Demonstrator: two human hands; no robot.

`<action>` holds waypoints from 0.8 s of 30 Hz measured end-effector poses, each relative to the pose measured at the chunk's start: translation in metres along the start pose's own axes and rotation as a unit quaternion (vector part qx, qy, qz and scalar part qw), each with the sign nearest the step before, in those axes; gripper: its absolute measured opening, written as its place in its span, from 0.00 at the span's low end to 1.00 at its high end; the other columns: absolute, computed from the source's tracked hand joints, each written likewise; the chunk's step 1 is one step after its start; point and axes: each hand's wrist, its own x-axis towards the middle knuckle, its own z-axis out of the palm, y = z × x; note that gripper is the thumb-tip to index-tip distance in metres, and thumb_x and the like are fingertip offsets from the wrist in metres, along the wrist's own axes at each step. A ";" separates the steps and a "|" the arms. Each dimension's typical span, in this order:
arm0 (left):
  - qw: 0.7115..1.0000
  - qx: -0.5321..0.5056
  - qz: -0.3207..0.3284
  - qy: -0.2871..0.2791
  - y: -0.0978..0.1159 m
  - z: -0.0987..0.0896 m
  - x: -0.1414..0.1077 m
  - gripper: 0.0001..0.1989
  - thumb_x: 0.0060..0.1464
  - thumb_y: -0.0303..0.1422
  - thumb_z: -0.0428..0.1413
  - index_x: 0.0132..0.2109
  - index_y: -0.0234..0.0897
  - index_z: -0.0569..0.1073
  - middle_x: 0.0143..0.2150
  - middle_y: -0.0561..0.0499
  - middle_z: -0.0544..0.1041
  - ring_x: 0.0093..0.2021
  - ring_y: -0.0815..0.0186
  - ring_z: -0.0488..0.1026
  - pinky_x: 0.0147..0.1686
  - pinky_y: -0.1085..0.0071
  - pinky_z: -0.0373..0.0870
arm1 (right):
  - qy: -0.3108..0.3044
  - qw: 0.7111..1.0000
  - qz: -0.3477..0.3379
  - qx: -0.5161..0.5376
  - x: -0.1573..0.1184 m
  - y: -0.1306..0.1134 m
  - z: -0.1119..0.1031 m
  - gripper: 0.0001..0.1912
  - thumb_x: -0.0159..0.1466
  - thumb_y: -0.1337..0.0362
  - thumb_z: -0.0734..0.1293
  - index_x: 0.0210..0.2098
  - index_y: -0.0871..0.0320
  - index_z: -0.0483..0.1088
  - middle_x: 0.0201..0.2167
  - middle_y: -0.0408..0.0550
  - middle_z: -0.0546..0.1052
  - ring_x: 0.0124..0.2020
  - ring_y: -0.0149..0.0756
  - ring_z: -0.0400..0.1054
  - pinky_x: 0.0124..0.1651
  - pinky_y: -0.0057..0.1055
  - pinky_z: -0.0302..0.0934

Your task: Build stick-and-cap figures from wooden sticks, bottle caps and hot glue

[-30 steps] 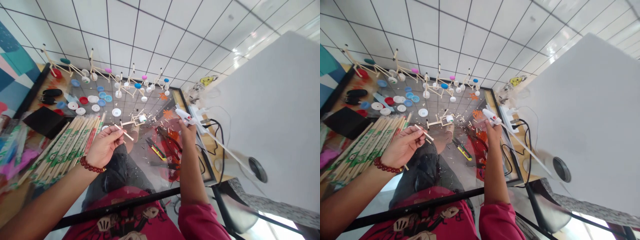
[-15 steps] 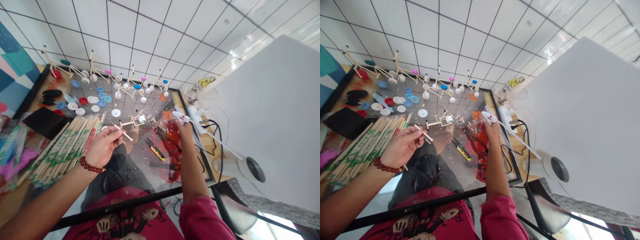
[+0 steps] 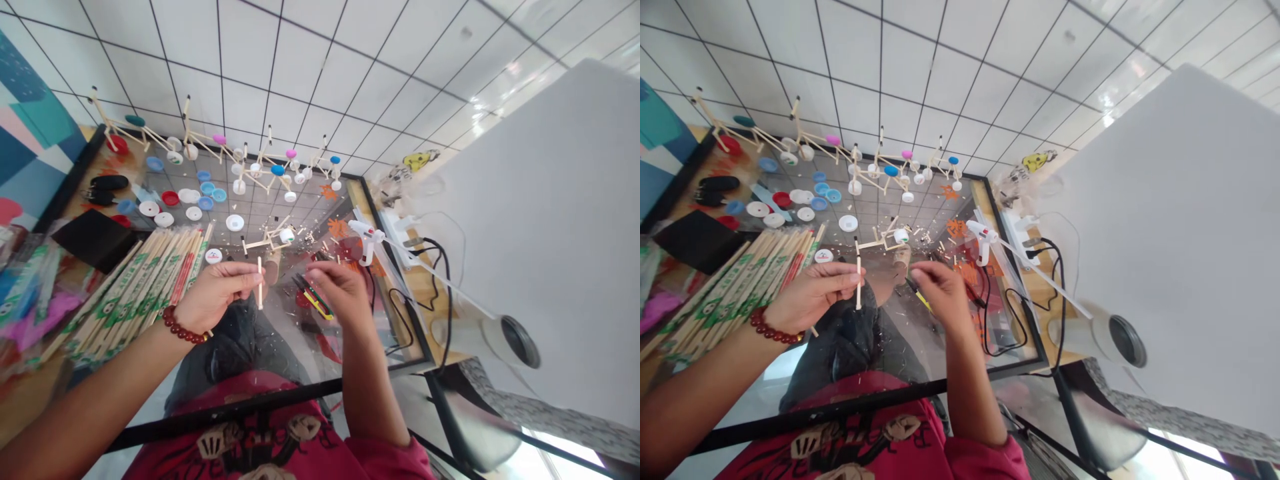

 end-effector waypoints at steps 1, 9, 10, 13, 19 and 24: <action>1.000 0.021 -0.008 -0.019 0.000 0.000 -0.001 0.11 0.38 0.31 0.78 0.31 0.33 0.87 0.23 0.48 0.78 0.22 0.73 0.68 0.23 0.77 0.67 | -0.058 0.997 0.026 0.051 0.000 -0.005 0.018 0.14 0.62 0.50 0.77 0.40 0.53 0.85 0.34 0.46 0.84 0.37 0.41 0.77 0.44 0.38 0.71; 0.990 0.111 0.011 -0.085 0.003 -0.002 -0.006 0.09 0.45 0.32 0.76 0.29 0.31 0.87 0.22 0.44 0.78 0.21 0.68 0.66 0.22 0.71 0.62 | -0.199 0.941 0.108 0.253 0.003 -0.010 0.069 0.20 0.55 0.46 0.83 0.35 0.53 0.82 0.31 0.45 0.81 0.32 0.35 0.72 0.38 0.34 0.68; 0.987 0.132 0.011 -0.089 0.008 -0.005 -0.006 0.09 0.46 0.33 0.76 0.29 0.32 0.87 0.22 0.44 0.79 0.22 0.67 0.68 0.23 0.71 0.64 | -0.190 0.938 0.116 0.266 0.002 -0.008 0.069 0.20 0.55 0.46 0.84 0.34 0.54 0.82 0.30 0.44 0.80 0.30 0.34 0.71 0.37 0.33 0.68; 0.971 0.225 0.069 -0.041 0.029 -0.020 -0.006 0.06 0.45 0.33 0.76 0.32 0.38 0.88 0.29 0.45 0.84 0.28 0.61 0.76 0.30 0.71 0.71 | -0.147 0.933 0.133 0.300 0.001 -0.003 0.063 0.22 0.53 0.45 0.84 0.32 0.53 0.79 0.27 0.43 0.77 0.28 0.33 0.69 0.35 0.32 0.68; 0.841 0.457 0.275 0.087 0.049 -0.053 0.001 0.05 0.45 0.34 0.73 0.33 0.46 0.88 0.38 0.45 0.86 0.43 0.50 0.79 0.50 0.62 0.73 | -0.092 0.935 0.092 0.330 0.003 0.007 0.049 0.21 0.55 0.46 0.83 0.33 0.53 0.76 0.28 0.41 0.75 0.28 0.32 0.66 0.34 0.31 0.67; 0.742 0.626 0.238 0.018 0.023 -0.050 0.007 0.15 0.42 0.32 0.71 0.41 0.46 0.88 0.46 0.41 0.84 0.51 0.40 0.79 0.57 0.52 0.70 | -0.071 0.939 0.070 0.330 0.006 0.012 0.046 0.19 0.59 0.47 0.81 0.35 0.52 0.76 0.27 0.40 0.73 0.28 0.32 0.65 0.34 0.31 0.65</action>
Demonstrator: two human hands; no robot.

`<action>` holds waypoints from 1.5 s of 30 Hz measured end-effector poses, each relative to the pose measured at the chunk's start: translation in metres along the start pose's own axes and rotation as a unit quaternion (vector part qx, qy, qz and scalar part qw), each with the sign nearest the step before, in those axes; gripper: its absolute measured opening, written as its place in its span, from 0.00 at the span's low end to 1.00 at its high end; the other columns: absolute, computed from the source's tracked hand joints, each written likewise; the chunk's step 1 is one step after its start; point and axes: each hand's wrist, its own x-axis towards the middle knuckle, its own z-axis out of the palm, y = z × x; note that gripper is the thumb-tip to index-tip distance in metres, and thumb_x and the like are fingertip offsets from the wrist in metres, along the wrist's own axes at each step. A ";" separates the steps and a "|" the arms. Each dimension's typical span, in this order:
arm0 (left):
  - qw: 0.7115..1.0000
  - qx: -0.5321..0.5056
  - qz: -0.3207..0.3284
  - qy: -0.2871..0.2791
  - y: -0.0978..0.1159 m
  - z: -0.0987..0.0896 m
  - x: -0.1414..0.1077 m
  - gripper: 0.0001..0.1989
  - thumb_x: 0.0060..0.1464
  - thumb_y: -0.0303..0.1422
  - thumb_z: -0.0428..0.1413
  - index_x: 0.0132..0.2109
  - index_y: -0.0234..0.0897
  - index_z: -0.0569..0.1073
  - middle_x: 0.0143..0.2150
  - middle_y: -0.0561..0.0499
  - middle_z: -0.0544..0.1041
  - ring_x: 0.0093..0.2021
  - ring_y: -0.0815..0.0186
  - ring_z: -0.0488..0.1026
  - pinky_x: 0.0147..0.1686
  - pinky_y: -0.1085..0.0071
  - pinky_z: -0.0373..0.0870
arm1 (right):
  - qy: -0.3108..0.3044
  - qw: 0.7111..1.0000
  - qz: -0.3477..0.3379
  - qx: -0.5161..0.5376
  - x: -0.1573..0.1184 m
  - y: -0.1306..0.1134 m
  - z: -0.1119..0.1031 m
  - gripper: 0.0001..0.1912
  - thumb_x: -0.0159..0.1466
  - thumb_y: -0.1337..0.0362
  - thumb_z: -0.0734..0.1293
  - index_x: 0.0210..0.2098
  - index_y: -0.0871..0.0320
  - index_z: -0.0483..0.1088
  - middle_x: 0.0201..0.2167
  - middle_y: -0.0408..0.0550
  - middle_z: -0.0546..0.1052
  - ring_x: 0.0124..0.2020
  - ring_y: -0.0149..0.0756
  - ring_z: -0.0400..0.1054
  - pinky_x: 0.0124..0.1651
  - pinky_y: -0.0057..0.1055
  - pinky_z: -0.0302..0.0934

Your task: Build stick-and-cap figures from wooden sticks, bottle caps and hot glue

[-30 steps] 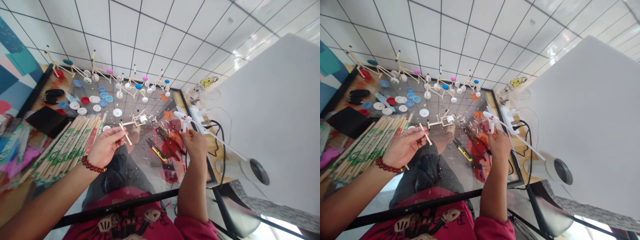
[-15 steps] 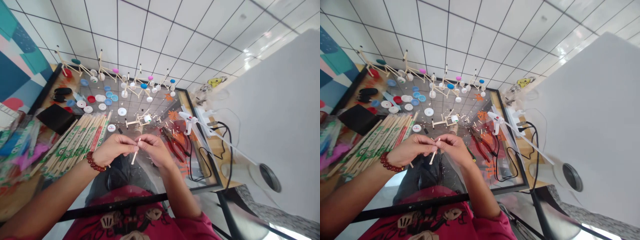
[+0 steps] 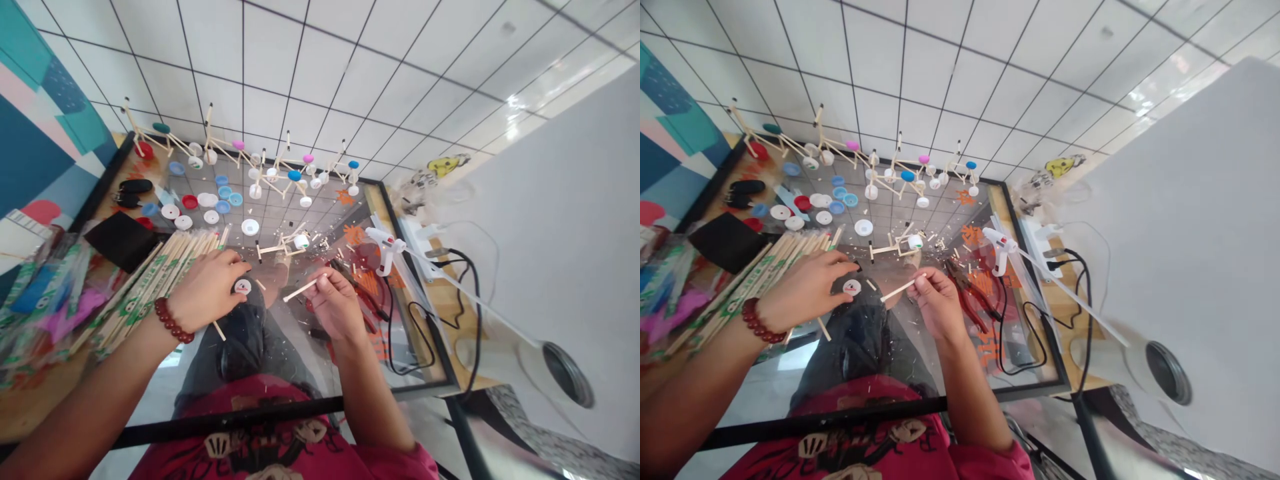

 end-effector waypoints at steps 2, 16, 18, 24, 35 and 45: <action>0.999 0.035 0.005 -0.018 0.001 0.009 0.000 0.15 0.41 0.30 0.70 0.40 0.47 0.87 0.45 0.41 0.84 0.50 0.40 0.78 0.57 0.52 0.69 | 0.002 1.000 -0.002 -0.003 0.000 0.000 -0.001 0.18 0.59 0.48 0.81 0.36 0.52 0.76 0.27 0.41 0.73 0.28 0.33 0.65 0.35 0.32 0.66; 0.856 -0.504 -0.091 -0.073 0.025 0.012 0.003 0.22 0.44 0.34 0.75 0.47 0.36 0.83 0.43 0.46 0.86 0.42 0.60 0.83 0.44 0.64 0.82 | 0.054 0.983 -0.156 -0.076 -0.022 -0.001 0.011 0.11 0.65 0.53 0.80 0.38 0.51 0.81 0.31 0.43 0.81 0.31 0.33 0.73 0.36 0.31 0.70; 0.828 -0.547 -0.087 -0.083 0.026 0.015 0.003 0.21 0.44 0.33 0.77 0.46 0.35 0.83 0.43 0.46 0.87 0.42 0.62 0.84 0.42 0.66 0.83 | 0.050 0.971 -0.210 -0.100 -0.027 -0.001 0.012 0.06 0.67 0.57 0.78 0.40 0.50 0.82 0.34 0.43 0.83 0.34 0.35 0.76 0.40 0.32 0.71; 0.813 -0.572 -0.069 -0.083 0.029 0.023 0.003 0.19 0.43 0.29 0.78 0.44 0.37 0.86 0.41 0.48 0.88 0.39 0.68 0.83 0.41 0.73 0.82 | 0.023 0.948 -0.268 -0.171 -0.028 -0.007 0.013 0.04 0.70 0.65 0.75 0.44 0.50 0.81 0.36 0.44 0.84 0.38 0.36 0.79 0.44 0.33 0.72; 0.814 -0.574 -0.035 -0.076 0.028 0.025 0.001 0.19 0.44 0.27 0.77 0.46 0.40 0.87 0.45 0.48 0.89 0.43 0.66 0.85 0.44 0.72 0.83 | 0.004 0.930 -0.290 -0.225 -0.027 -0.004 0.012 0.04 0.72 0.66 0.73 0.45 0.50 0.80 0.36 0.44 0.84 0.37 0.35 0.78 0.43 0.34 0.72; 0.830 -0.552 -0.048 -0.062 0.036 0.021 0.001 0.18 0.45 0.29 0.77 0.44 0.36 0.86 0.41 0.47 0.88 0.41 0.64 0.84 0.44 0.69 0.83 | -0.016 0.905 -0.340 -0.254 -0.026 -0.013 0.018 0.07 0.70 0.69 0.74 0.44 0.49 0.79 0.34 0.43 0.84 0.36 0.36 0.79 0.42 0.34 0.72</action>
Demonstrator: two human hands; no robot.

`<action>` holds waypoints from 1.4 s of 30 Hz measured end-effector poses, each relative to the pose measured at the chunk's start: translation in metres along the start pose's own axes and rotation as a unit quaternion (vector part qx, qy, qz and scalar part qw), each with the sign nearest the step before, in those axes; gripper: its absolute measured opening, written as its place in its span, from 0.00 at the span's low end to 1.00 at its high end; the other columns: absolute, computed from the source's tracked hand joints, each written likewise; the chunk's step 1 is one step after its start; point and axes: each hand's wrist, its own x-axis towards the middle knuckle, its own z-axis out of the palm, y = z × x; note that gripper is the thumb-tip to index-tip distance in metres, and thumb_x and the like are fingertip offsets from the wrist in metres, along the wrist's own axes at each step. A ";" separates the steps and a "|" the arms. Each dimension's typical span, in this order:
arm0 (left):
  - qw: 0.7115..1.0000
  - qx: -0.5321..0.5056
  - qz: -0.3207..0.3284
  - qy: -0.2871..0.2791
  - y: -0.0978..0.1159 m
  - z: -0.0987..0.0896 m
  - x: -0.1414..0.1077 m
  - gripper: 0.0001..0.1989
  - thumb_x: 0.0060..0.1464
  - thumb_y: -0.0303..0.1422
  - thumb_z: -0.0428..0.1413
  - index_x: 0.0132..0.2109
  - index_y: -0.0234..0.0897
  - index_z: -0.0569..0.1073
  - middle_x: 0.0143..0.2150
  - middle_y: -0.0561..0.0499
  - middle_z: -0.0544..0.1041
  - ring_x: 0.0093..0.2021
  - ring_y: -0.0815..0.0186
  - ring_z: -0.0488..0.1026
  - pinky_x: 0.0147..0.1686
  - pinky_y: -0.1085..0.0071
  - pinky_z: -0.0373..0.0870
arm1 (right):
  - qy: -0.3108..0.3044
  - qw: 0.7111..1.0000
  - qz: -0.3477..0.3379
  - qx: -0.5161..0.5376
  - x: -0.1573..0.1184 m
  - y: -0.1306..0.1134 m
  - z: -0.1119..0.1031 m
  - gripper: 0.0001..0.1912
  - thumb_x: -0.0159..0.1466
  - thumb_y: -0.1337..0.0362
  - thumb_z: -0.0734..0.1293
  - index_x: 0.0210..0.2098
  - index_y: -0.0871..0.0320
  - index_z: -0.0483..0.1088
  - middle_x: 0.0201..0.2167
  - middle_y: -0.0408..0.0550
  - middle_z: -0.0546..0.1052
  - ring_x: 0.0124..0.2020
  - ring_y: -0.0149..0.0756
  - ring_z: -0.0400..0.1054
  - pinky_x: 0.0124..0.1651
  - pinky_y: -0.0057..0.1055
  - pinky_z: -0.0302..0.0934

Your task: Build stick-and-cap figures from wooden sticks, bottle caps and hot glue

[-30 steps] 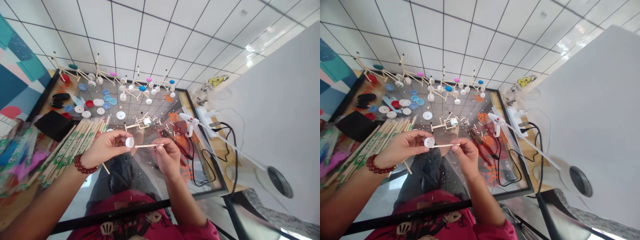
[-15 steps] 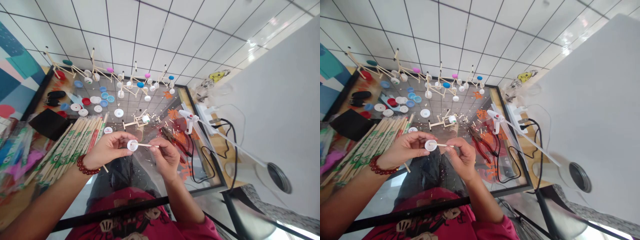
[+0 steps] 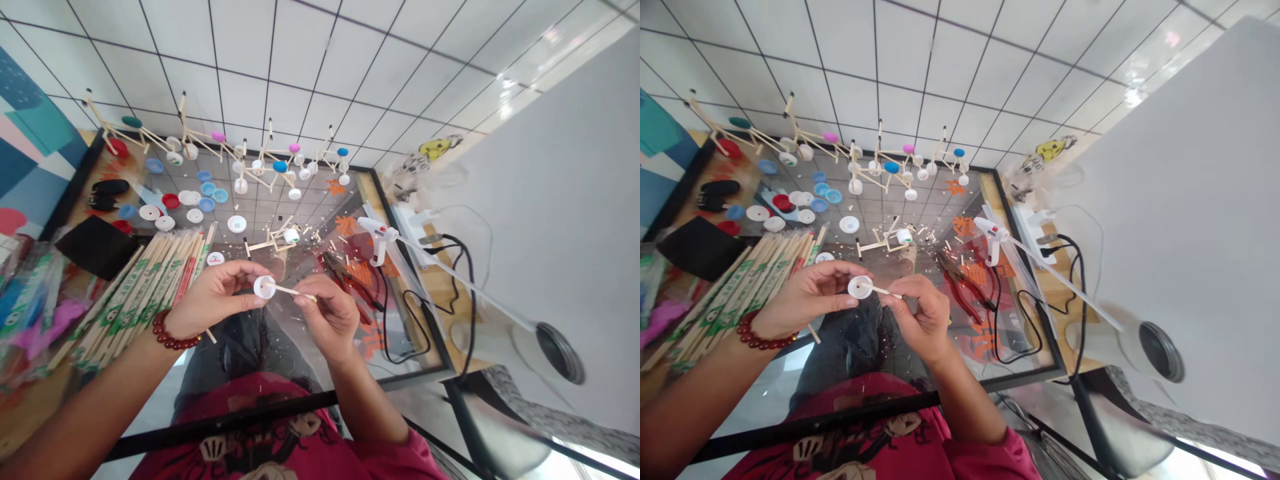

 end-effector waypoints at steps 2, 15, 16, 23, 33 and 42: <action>1.000 0.009 0.003 0.007 0.001 0.000 0.000 0.18 0.44 0.30 0.78 0.44 0.36 0.86 0.42 0.47 0.88 0.42 0.65 0.84 0.46 0.69 0.83 | -0.004 1.000 -0.015 -0.010 0.001 -0.001 0.000 0.06 0.70 0.68 0.74 0.43 0.50 0.79 0.33 0.44 0.83 0.36 0.36 0.79 0.41 0.34 0.72; 0.999 0.038 0.011 0.007 -0.001 -0.002 -0.001 0.19 0.46 0.32 0.77 0.47 0.38 0.86 0.45 0.46 0.88 0.45 0.62 0.84 0.50 0.65 0.82 | -0.022 0.994 -0.081 -0.068 0.004 -0.004 0.002 0.07 0.71 0.70 0.71 0.44 0.51 0.78 0.33 0.45 0.84 0.34 0.38 0.80 0.42 0.37 0.74; 0.999 0.045 0.012 0.008 -0.001 -0.002 -0.001 0.19 0.46 0.32 0.77 0.46 0.38 0.86 0.46 0.45 0.88 0.46 0.61 0.84 0.52 0.64 0.82 | -0.021 0.994 -0.083 -0.073 0.004 -0.004 0.002 0.08 0.71 0.71 0.71 0.45 0.50 0.78 0.33 0.45 0.84 0.34 0.38 0.80 0.42 0.37 0.74; 0.996 0.082 0.034 -0.001 -0.004 -0.006 -0.002 0.19 0.46 0.34 0.77 0.46 0.38 0.87 0.49 0.43 0.88 0.51 0.55 0.84 0.58 0.55 0.81 | -0.016 0.988 -0.095 -0.119 0.004 -0.006 0.000 0.06 0.70 0.69 0.73 0.43 0.50 0.78 0.33 0.46 0.85 0.33 0.39 0.80 0.40 0.39 0.75; 0.964 0.202 0.167 0.043 0.001 0.000 -0.009 0.15 0.54 0.32 0.71 0.50 0.42 0.86 0.51 0.45 0.84 0.52 0.60 0.81 0.57 0.65 0.78 | -0.017 0.980 0.197 -0.007 0.003 0.004 0.002 0.03 0.66 0.62 0.76 0.36 0.53 0.80 0.32 0.43 0.83 0.33 0.34 0.76 0.40 0.32 0.72; 0.940 0.267 0.203 0.065 0.008 0.007 -0.012 0.13 0.53 0.32 0.69 0.47 0.41 0.85 0.49 0.43 0.85 0.48 0.56 0.82 0.52 0.61 0.80 | -0.023 0.956 0.282 0.072 -0.007 0.027 0.004 0.09 0.62 0.56 0.79 0.37 0.54 0.81 0.32 0.42 0.82 0.31 0.32 0.72 0.37 0.29 0.68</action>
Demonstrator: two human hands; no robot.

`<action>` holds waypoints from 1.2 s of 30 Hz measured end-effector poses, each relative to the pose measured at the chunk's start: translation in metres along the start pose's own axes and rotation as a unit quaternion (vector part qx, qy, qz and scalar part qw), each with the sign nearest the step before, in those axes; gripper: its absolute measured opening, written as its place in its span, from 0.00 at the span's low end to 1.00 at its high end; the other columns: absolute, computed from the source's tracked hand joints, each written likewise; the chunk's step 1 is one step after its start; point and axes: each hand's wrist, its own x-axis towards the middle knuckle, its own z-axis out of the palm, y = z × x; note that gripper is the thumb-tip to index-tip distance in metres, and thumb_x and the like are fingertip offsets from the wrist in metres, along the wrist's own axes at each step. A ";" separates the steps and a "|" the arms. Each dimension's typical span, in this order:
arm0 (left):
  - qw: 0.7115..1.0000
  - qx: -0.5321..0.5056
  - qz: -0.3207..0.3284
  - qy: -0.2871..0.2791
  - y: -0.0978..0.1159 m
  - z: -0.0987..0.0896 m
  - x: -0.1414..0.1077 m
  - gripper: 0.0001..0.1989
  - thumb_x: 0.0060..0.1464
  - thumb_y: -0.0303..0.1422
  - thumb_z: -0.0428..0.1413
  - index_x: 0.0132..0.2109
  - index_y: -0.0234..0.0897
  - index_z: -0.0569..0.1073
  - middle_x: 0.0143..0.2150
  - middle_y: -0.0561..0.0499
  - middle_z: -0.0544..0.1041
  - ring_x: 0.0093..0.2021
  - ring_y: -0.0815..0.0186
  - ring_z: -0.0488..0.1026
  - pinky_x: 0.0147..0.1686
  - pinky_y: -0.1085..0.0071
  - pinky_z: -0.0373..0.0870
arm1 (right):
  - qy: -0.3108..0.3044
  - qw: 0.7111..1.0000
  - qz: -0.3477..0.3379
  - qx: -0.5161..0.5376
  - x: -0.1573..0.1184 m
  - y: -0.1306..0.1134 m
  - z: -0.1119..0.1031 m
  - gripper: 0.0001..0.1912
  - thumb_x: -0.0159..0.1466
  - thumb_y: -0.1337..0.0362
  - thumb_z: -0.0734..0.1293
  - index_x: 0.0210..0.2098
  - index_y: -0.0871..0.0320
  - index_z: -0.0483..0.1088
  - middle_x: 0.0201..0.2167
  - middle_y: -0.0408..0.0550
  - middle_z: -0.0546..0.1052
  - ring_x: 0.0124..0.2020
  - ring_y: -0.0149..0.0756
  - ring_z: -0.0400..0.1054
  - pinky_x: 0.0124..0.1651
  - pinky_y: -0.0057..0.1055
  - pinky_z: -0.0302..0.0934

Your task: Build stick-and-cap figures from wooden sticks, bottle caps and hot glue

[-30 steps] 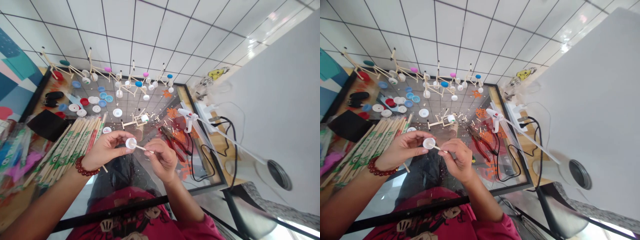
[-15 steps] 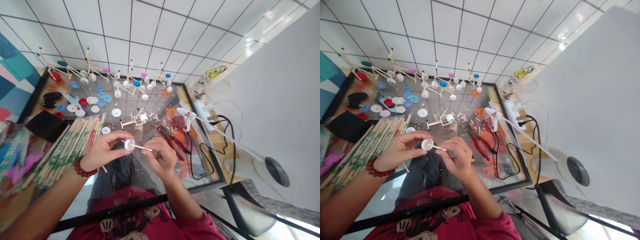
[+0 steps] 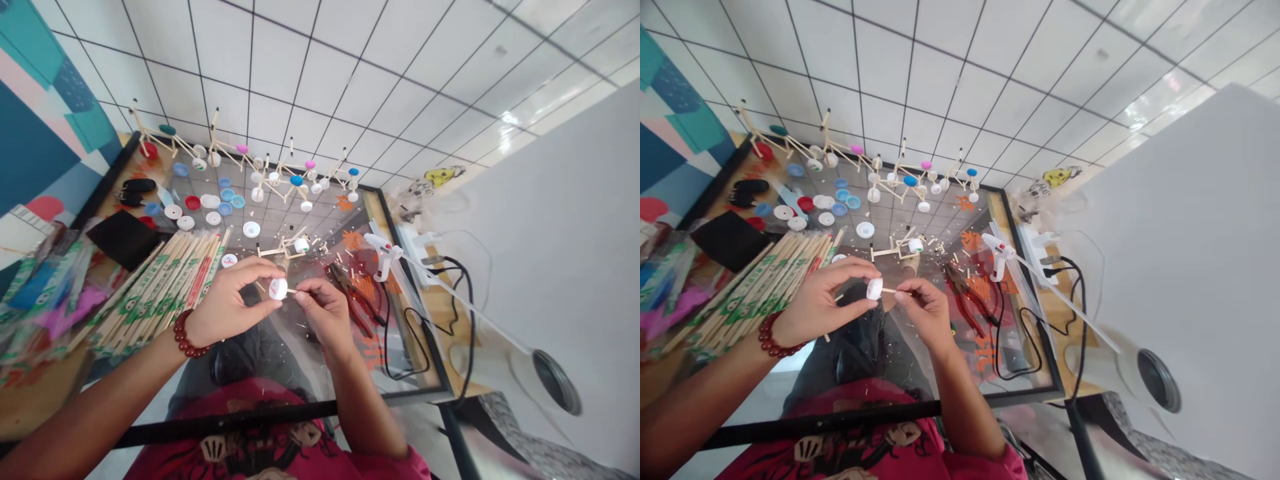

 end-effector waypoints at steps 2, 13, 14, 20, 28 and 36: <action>1.000 0.006 -0.002 -0.003 0.001 -0.001 0.001 0.13 0.53 0.32 0.69 0.47 0.41 0.85 0.49 0.44 0.86 0.48 0.56 0.82 0.53 0.60 0.80 | 0.002 1.000 0.004 -0.003 0.000 0.004 -0.001 0.10 0.63 0.55 0.79 0.37 0.54 0.81 0.31 0.42 0.81 0.30 0.31 0.71 0.36 0.28 0.67; 1.000 -0.006 0.004 -0.003 0.004 -0.001 0.001 0.11 0.54 0.34 0.69 0.46 0.41 0.85 0.49 0.44 0.86 0.49 0.55 0.83 0.56 0.61 0.79 | -0.007 1.000 0.010 0.004 0.000 0.012 -0.002 0.13 0.65 0.52 0.77 0.38 0.54 0.80 0.30 0.41 0.79 0.30 0.31 0.69 0.36 0.28 0.65; 1.000 -0.007 0.000 -0.002 0.003 -0.001 0.001 0.11 0.53 0.34 0.69 0.45 0.42 0.85 0.49 0.44 0.86 0.49 0.55 0.83 0.56 0.61 0.79 | -0.007 1.000 0.008 0.000 0.000 0.012 -0.002 0.13 0.65 0.51 0.77 0.38 0.54 0.80 0.30 0.41 0.79 0.30 0.31 0.69 0.37 0.28 0.65; 1.000 0.007 -0.018 -0.015 -0.002 -0.001 0.001 0.15 0.51 0.30 0.68 0.48 0.42 0.85 0.50 0.44 0.86 0.50 0.55 0.82 0.57 0.60 0.78 | -0.018 1.000 -0.007 -0.024 0.002 0.003 -0.003 0.10 0.62 0.56 0.78 0.40 0.53 0.80 0.34 0.43 0.83 0.32 0.33 0.74 0.38 0.29 0.70; 0.995 0.057 -0.036 -0.079 -0.025 -0.006 0.005 0.15 0.50 0.29 0.67 0.47 0.44 0.86 0.47 0.47 0.85 0.48 0.57 0.82 0.50 0.66 0.78 | -0.063 0.969 -0.117 -0.210 0.005 0.003 0.001 0.09 0.65 0.66 0.74 0.45 0.54 0.81 0.40 0.48 0.86 0.40 0.40 0.80 0.47 0.36 0.73; 0.980 0.142 -0.040 -0.133 -0.042 -0.006 0.001 0.16 0.50 0.28 0.65 0.47 0.44 0.86 0.46 0.47 0.85 0.45 0.55 0.82 0.47 0.64 0.79 | -0.132 0.898 -0.171 -0.382 0.006 0.019 0.006 0.13 0.67 0.75 0.69 0.45 0.52 0.79 0.38 0.48 0.83 0.41 0.44 0.76 0.49 0.40 0.66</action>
